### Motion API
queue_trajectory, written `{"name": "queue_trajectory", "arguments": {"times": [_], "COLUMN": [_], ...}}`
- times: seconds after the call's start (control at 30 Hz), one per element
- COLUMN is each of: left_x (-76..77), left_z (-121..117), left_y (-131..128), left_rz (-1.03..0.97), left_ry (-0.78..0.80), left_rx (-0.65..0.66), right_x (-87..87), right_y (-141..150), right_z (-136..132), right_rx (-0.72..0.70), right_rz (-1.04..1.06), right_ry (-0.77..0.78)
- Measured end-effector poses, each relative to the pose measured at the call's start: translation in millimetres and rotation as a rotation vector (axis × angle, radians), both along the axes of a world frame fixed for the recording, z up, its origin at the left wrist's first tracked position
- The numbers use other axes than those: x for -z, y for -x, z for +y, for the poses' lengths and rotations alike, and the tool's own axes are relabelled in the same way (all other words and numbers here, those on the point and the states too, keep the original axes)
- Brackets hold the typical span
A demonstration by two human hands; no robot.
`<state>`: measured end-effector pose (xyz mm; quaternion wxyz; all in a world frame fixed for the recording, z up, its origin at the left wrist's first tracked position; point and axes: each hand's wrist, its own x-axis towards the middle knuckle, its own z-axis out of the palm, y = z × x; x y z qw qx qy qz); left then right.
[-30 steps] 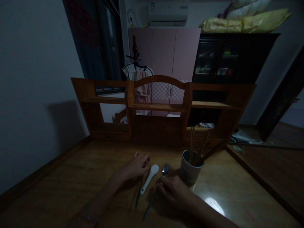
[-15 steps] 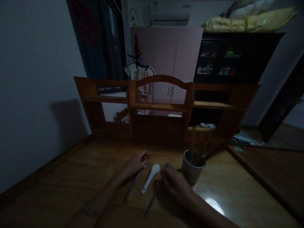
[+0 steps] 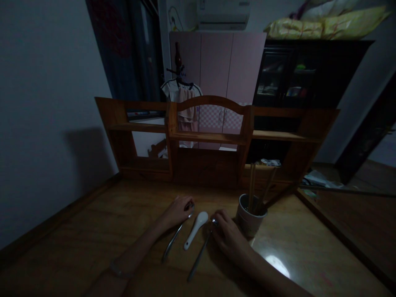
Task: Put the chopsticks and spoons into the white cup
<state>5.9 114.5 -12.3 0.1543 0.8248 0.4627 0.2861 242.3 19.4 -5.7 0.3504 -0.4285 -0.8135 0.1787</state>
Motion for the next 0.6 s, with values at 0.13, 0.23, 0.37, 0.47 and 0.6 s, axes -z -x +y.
{"name": "queue_trajectory", "arguments": {"times": [0.13, 0.23, 0.37, 0.47, 0.6], "left_x": [-1.1, -2.3, -7.4, -11.3, -10.8], "left_z": [-1, -2, -5, -7, -7], "left_y": [-1, -1, -4, -9, -18], "left_rz": [-0.012, -0.062, -0.187, -0.332, -0.527], "left_ry": [-0.003, 0.006, 0.051, 0.127, 0.292], "left_rx": [-0.004, -0.026, -0.049, -0.037, -0.002], "right_x": [0.5, -0.3, -4.7, -8.7, -10.8], "right_y": [0, 0, 0, 1, 0], "right_z": [-1, -1, -3, -5, -6], "right_rx": [-0.005, -0.001, -0.011, -0.040, -0.060], "right_rz": [-0.015, -0.005, 0.025, 0.050, 0.095], "right_ry": [-0.006, -0.006, 0.006, -0.001, -0.014]}}
